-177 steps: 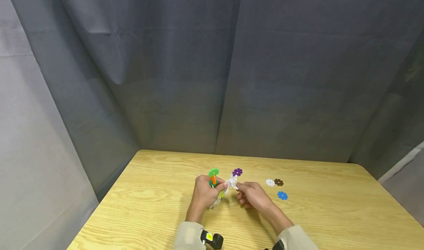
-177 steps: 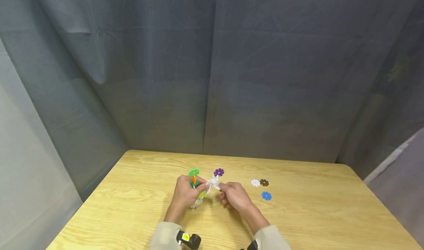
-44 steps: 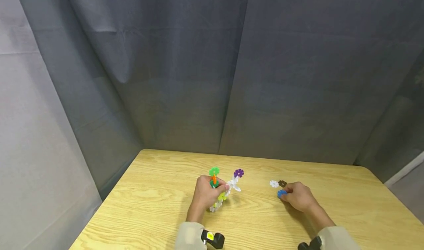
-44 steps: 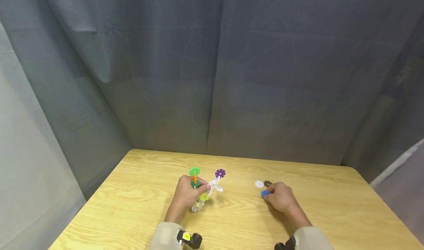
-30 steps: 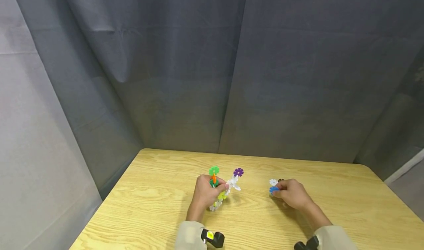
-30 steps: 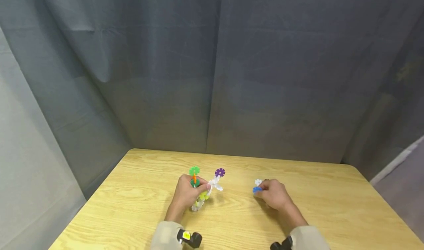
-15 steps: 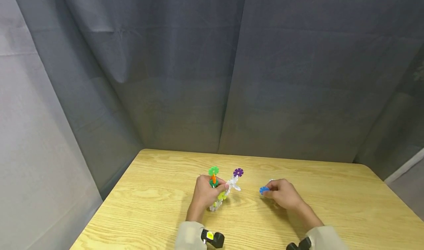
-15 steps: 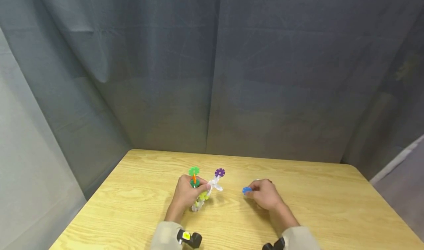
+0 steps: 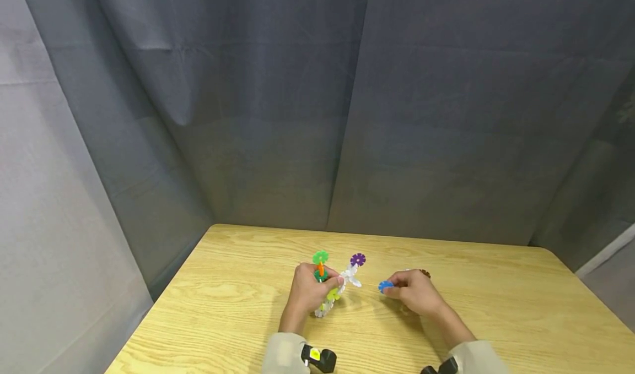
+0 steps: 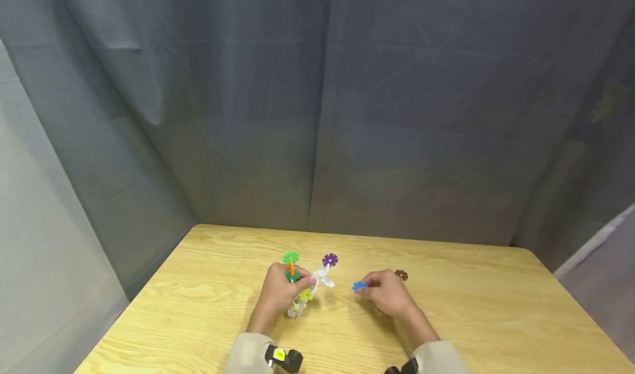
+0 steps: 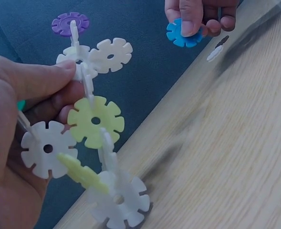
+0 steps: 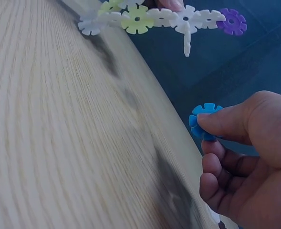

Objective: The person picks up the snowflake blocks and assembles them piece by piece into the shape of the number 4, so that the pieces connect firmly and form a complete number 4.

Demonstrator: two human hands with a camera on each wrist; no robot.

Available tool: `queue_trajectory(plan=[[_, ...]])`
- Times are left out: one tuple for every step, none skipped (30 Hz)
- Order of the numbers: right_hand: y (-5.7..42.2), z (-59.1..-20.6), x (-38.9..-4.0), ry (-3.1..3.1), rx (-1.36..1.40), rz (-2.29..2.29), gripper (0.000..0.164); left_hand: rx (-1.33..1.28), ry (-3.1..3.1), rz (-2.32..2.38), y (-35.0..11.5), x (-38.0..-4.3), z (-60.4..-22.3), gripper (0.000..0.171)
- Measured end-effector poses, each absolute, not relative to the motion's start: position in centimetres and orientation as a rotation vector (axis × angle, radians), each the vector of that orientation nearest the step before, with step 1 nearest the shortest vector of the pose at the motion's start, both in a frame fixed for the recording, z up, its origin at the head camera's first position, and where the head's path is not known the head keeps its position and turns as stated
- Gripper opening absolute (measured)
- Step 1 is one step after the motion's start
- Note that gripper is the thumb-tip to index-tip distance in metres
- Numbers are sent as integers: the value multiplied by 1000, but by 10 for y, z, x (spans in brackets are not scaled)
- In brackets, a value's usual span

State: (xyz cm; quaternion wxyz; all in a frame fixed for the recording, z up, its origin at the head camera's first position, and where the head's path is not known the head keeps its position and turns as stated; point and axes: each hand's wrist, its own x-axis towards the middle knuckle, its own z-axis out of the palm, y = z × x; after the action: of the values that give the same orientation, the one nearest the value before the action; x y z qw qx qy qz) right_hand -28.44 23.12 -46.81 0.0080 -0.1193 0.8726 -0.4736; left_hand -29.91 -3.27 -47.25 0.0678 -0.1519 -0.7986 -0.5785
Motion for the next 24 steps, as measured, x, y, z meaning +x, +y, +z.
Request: queue_trajectory(plan=[[230, -468, -284, 2725, -377, -1483, 9, -461, -2404, -1744, -33, -299, -472, 10], [229, -468, -284, 2727, -381, -1481, 9, -463, -2403, -1744, -33, -299, -472, 10], [228, -468, -284, 2722, -382, -1484, 9, -464, -2401, -1745, -32, -298, -472, 10], [227, -468, -284, 2714, -385, -1489, 9, -466, -2400, -1746, -32, -298, -472, 10], [226, -468, -284, 2712, -387, -1488, 9, -469, -2399, -1746, -32, -298, -472, 10], [225, -468, -284, 2708, -387, -1490, 10, -470, -2399, -1746, -32, -298, -472, 10], [224, -468, -284, 2706, -389, -1490, 10, -471, -2399, -1745, -32, -297, -471, 10], [223, -468, -284, 2703, -391, -1491, 10, -472, -2398, -1745, -32, -297, -471, 9], [222, -467, -284, 2703, -392, -1492, 11, -472, -2398, -1746, -32, -297, -471, 9], [221, -467, -284, 2701, -392, -1493, 11, -471, -2398, -1746, -32, -297, -471, 9], [220, -467, -285, 2704, -391, -1492, 11, -469, -2399, -1745, -32, -297, -471, 9], [220, -467, -285, 2703, -388, -1494, 11, -467, -2400, -1745, -32, -297, -471, 9], [219, -466, -285, 2707, -379, -1496, 11, -466, -2403, -1745, -32, -297, -471, 9], [218, -465, -285, 2706, -373, -1500, 11, -465, -2404, -1744, -32, -297, -470, 9], [217, -465, -285, 2709, -363, -1504, 10, -467, -2405, -1744, -32, -297, -470, 9], [216, -464, -285, 2711, -356, -1510, 10, -469, -2405, -1742, -32, -297, -470, 9], [215, -464, -285, 2711, -353, -1516, 10, -472, -2405, -1741, -32, -297, -470, 9], [214, -463, -284, 2707, -357, -1526, 9, -476, -2402, -1742, -32, -297, -470, 9], [213, -463, -284, 2702, -364, -1537, 9, -479, -2400, -1743, -32, -297, -470, 10], [212, -463, -284, 2692, -374, -1547, 9, -483, -2398, -1744, -32, -297, -470, 9], [211, -463, -284, 2689, -386, -1552, 9, -485, -2397, -1747, -32, -297, -470, 9], [210, -464, -283, 2681, -402, -1557, 9, -485, -2397, -1749, -32, -297, -470, 9], [209, -464, -283, 2667, -415, -1565, 9, -485, -2398, -1752, -32, -297, -471, 9], [209, -465, -283, 2665, -429, -1568, 9, -486, -2399, -1755, -32, -297, -471, 9]])
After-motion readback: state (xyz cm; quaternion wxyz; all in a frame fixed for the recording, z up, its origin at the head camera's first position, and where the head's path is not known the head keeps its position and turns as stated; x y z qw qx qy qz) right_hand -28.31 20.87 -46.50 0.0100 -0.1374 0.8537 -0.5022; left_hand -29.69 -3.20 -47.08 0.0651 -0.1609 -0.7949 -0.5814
